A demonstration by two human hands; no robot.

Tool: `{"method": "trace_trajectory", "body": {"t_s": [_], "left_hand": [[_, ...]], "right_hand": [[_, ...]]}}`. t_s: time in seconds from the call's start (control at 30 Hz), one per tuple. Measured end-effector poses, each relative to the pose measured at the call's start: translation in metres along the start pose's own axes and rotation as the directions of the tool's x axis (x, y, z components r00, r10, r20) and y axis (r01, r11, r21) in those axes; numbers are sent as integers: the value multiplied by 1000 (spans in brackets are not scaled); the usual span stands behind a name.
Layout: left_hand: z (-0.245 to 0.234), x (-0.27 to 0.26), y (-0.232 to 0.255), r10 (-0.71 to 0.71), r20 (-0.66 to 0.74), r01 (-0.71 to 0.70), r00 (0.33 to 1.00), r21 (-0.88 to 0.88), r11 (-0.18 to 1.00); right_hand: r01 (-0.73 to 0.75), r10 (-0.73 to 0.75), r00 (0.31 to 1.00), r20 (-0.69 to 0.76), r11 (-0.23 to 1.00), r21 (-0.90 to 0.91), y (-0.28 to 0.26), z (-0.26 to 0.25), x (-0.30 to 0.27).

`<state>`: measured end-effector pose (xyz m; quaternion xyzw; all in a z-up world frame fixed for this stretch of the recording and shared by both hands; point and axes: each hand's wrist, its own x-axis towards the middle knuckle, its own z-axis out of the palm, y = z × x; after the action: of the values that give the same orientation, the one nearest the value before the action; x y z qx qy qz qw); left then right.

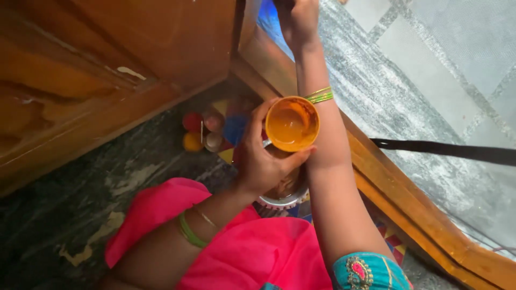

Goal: The person sits on the floor and uses a small yellow cup to apply yellow paint in dots along a wooden frame. They then use a small metal cup to apply red paint dots in a similar pattern.

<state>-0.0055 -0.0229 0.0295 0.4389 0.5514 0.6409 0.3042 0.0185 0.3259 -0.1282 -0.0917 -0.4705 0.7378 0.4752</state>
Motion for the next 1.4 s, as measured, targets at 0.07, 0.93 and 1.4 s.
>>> {"method": "trace_trajectory", "body": {"t_s": [0.07,0.93,1.4], "left_hand": [[8,9,-14,25,-26,-25,999,3,1000],[-33,22,-22,278,36,-272,960,363,891],[-23,11,-2,405,153,-432,901,261,863]], "right_hand": [[-45,39,998,-49,992,-121,10,5,-7],[-39,-18,996,-86,788,-614,-144,172,-198],[-209,-159,828,-537,802,-560,45,154,-231]]}}
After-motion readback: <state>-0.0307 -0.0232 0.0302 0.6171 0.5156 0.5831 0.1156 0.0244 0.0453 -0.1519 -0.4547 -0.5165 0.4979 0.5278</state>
